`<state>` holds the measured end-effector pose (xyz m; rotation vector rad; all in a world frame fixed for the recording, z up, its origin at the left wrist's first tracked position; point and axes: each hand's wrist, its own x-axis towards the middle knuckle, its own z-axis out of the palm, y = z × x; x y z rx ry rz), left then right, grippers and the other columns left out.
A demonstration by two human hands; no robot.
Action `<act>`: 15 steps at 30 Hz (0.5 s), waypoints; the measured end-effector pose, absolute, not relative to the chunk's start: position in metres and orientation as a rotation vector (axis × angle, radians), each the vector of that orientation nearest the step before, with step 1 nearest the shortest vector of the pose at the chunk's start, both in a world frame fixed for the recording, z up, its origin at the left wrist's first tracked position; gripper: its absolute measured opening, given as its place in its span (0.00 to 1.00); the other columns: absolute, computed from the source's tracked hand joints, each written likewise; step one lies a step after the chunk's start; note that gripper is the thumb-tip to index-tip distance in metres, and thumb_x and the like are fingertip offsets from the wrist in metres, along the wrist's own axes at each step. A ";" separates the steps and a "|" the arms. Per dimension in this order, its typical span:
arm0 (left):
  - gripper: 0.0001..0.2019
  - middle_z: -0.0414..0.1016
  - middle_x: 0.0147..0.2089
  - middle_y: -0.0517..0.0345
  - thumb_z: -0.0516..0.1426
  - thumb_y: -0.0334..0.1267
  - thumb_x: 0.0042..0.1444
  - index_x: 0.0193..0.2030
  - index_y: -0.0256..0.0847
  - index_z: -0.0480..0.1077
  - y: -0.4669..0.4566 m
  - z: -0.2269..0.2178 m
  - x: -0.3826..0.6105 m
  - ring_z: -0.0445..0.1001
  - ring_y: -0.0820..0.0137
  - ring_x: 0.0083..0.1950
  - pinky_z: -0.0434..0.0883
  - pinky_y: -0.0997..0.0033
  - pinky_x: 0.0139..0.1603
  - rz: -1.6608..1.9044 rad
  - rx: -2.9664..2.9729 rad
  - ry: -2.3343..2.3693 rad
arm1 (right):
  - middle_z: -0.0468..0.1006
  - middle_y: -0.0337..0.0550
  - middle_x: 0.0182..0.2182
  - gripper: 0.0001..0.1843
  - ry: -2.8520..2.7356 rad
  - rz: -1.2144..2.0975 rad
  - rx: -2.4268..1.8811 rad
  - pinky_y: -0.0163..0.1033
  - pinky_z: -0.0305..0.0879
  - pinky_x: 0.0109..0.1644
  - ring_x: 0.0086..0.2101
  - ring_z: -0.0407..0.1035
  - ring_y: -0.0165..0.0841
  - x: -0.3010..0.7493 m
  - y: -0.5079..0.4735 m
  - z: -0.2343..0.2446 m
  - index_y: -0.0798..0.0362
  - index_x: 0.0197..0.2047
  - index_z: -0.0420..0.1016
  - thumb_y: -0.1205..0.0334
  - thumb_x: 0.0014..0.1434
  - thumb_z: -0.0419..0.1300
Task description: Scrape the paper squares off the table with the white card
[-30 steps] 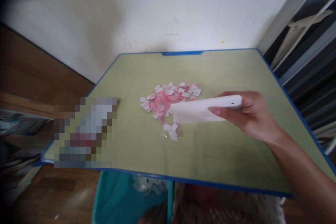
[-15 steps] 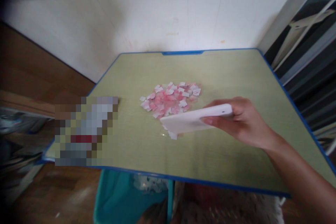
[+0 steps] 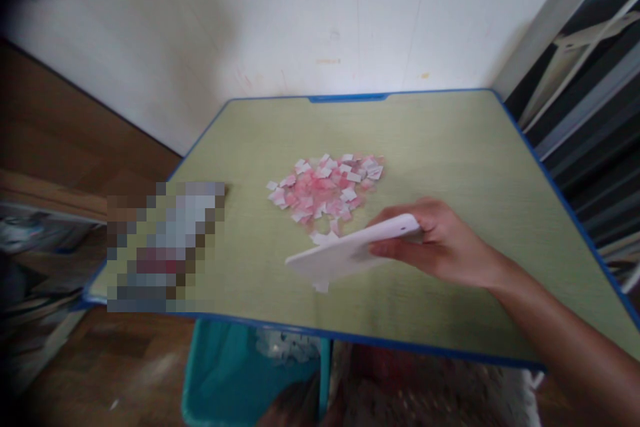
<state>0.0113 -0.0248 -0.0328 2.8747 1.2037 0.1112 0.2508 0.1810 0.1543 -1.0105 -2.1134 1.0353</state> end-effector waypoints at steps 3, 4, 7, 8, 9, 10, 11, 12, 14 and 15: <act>0.20 0.72 0.37 0.44 0.57 0.40 0.48 0.48 0.44 0.58 -0.024 -0.030 0.010 0.72 0.56 0.37 0.71 0.63 0.28 0.117 2.880 1.195 | 0.72 0.33 0.19 0.03 -2.029 1.082 -1.051 0.24 0.58 0.20 0.20 0.64 0.22 0.251 0.180 0.154 0.52 0.29 0.74 0.64 0.50 0.59; 0.20 0.71 0.36 0.44 0.57 0.40 0.48 0.48 0.44 0.58 -0.024 -0.029 0.010 0.72 0.56 0.37 0.71 0.63 0.28 0.120 2.883 1.192 | 0.72 0.33 0.19 0.03 -1.990 1.082 -1.080 0.24 0.58 0.20 0.19 0.64 0.22 0.252 0.180 0.154 0.52 0.29 0.74 0.64 0.50 0.59; 0.19 0.71 0.35 0.46 0.56 0.39 0.49 0.48 0.43 0.57 -0.022 -0.026 0.011 0.72 0.57 0.36 0.71 0.65 0.28 0.121 2.889 1.182 | 0.72 0.34 0.19 0.04 -1.963 1.104 -1.128 0.25 0.58 0.20 0.19 0.64 0.22 0.253 0.181 0.153 0.53 0.29 0.74 0.63 0.50 0.59; 0.19 0.72 0.35 0.46 0.56 0.39 0.49 0.47 0.43 0.58 -0.022 -0.025 0.011 0.72 0.58 0.36 0.71 0.65 0.28 0.120 2.891 1.177 | 0.72 0.34 0.19 0.05 -1.987 1.123 -1.116 0.25 0.58 0.20 0.20 0.64 0.23 0.252 0.181 0.152 0.53 0.29 0.74 0.62 0.50 0.59; 0.18 0.72 0.35 0.47 0.56 0.40 0.49 0.47 0.43 0.58 -0.021 -0.025 0.012 0.72 0.58 0.36 0.71 0.66 0.28 0.120 2.893 1.173 | 0.73 0.35 0.20 0.06 -2.019 1.144 -1.099 0.26 0.59 0.21 0.20 0.65 0.23 0.249 0.181 0.152 0.53 0.29 0.75 0.61 0.50 0.59; 0.17 0.72 0.35 0.46 0.56 0.40 0.49 0.46 0.43 0.58 -0.021 -0.025 0.012 0.72 0.58 0.37 0.71 0.66 0.28 0.119 2.894 1.171 | 0.74 0.36 0.21 0.07 -2.057 1.164 -1.082 0.27 0.60 0.22 0.21 0.66 0.24 0.246 0.180 0.151 0.53 0.29 0.75 0.60 0.51 0.58; 0.17 0.72 0.35 0.46 0.56 0.40 0.49 0.46 0.43 0.59 -0.020 -0.025 0.012 0.72 0.57 0.37 0.70 0.66 0.28 0.119 2.896 1.172 | 0.75 0.36 0.22 0.08 -2.093 1.175 -1.071 0.28 0.60 0.23 0.22 0.67 0.25 0.241 0.179 0.151 0.53 0.30 0.75 0.59 0.51 0.58; 0.17 0.72 0.35 0.46 0.56 0.40 0.49 0.45 0.44 0.59 -0.020 -0.025 0.013 0.72 0.57 0.37 0.70 0.66 0.27 0.120 2.898 1.172 | 0.75 0.37 0.22 0.08 -2.123 1.176 -1.067 0.28 0.60 0.23 0.22 0.67 0.25 0.236 0.177 0.150 0.53 0.31 0.75 0.58 0.52 0.57; 0.17 0.72 0.35 0.46 0.56 0.40 0.49 0.46 0.44 0.59 -0.019 -0.023 0.013 0.72 0.58 0.35 0.70 0.67 0.26 0.117 2.902 1.176 | 0.75 0.37 0.22 0.10 -2.164 1.169 -1.082 0.28 0.59 0.23 0.22 0.66 0.25 0.226 0.172 0.148 0.52 0.32 0.76 0.57 0.53 0.56; 0.17 0.72 0.35 0.46 0.56 0.40 0.49 0.46 0.44 0.59 -0.018 -0.022 0.013 0.73 0.59 0.33 0.70 0.67 0.26 0.115 2.905 1.180 | 0.75 0.36 0.21 0.10 -2.166 1.163 -1.095 0.28 0.58 0.21 0.21 0.65 0.25 0.221 0.169 0.148 0.52 0.32 0.76 0.57 0.53 0.56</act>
